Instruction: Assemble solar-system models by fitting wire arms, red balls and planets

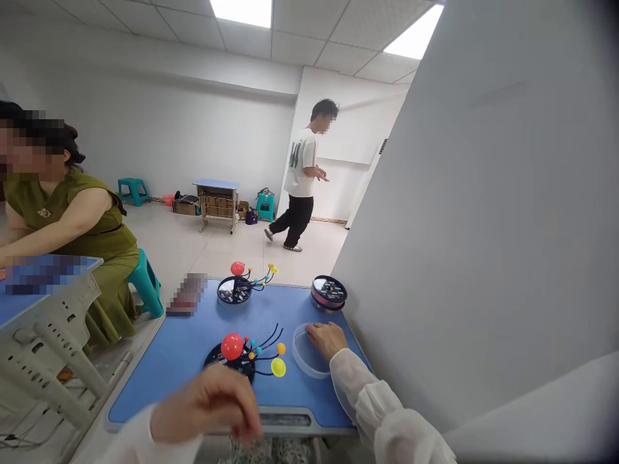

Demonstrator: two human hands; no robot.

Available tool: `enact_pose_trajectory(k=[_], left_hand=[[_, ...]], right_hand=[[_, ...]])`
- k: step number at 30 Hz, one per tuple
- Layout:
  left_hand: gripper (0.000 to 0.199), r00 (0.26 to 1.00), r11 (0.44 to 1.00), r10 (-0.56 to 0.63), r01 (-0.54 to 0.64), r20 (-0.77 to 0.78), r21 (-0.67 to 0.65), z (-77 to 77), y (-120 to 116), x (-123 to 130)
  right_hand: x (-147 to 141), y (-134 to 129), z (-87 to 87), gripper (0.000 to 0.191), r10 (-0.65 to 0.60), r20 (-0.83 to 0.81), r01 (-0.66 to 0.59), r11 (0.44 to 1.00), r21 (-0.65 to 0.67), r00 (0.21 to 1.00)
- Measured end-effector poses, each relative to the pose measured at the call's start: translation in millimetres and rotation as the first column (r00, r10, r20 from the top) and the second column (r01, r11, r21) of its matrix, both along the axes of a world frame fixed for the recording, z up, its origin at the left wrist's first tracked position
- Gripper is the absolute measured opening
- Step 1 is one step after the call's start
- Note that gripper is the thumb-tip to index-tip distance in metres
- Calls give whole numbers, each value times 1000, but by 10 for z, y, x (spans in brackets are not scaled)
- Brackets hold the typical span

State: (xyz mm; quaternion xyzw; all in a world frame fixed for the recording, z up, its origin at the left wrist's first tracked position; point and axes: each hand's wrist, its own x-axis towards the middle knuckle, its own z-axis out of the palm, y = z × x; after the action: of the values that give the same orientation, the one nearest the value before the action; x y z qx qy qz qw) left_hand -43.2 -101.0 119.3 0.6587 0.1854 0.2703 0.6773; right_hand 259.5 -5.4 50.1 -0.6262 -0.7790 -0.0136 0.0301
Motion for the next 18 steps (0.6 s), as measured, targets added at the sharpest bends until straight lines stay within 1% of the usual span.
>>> enact_pose_trajectory(k=[1,2,3,4,5,7,8,9,10,11,12,13,14,15,16,18], left_hand=[[22,998,994,69,-69,-2,82,123,205,-145],[21,988,976,151,-152,20,158,205,430,-242],[22,973,947,227,-228,30,227,240,662,-291],[21,961,921,278,-267,1,284,226,888,-296],[20,952,906,304,-278,-33,320,169,1096,-265],[19,950,908,292,-239,-110,344,-43,1427,-129],[18,952,919,259,-191,-163,345,-173,1542,-42],[18,952,930,230,-155,-200,333,-304,1625,48],[18,954,941,207,-133,-217,312,-425,1679,137],[19,958,951,176,-107,-225,290,-529,1710,222],[20,962,957,150,-84,-227,277,-613,1722,302],[21,966,961,129,-65,-223,270,-676,1721,375],[22,971,962,110,-50,-214,268,-721,1711,441],[21,975,962,97,-40,-202,269,-753,1697,500],[20,979,962,89,-36,-186,271,-774,1680,552],[17,986,963,84,-42,-147,265,-806,1647,632]], right_hand=[[-11,12,-13,18,-7,1,7,1000,-6,1000],[-19,21,-24,18,-17,-3,17,1000,-10,1000],[-25,25,-33,18,-27,-12,27,1000,-11,1000],[-28,26,-39,18,-37,-28,37,999,-9,999],[-28,22,-44,19,-47,-48,47,999,-5,998],[-22,5,-49,24,-68,-97,69,997,13,993],[-20,-10,-51,27,-75,-177,80,996,24,981],[-22,-28,-53,29,-75,-310,87,996,27,948],[-30,-51,-56,31,-67,-483,86,996,18,873],[-46,-76,-58,34,-59,-664,75,997,-6,745],[-68,-103,-60,37,-65,-814,54,998,-41,577],[-97,-131,-61,40,-90,-909,28,996,-86,408],[-131,-158,-60,43,-133,-952,7,991,-137,277],[-168,-182,-59,44,-185,-966,-5,982,-189,178],[-205,-202,-57,45,-236,-966,-10,971,-238,105],[-273,-224,-58,43,-308,-951,-11,951,-308,7]])
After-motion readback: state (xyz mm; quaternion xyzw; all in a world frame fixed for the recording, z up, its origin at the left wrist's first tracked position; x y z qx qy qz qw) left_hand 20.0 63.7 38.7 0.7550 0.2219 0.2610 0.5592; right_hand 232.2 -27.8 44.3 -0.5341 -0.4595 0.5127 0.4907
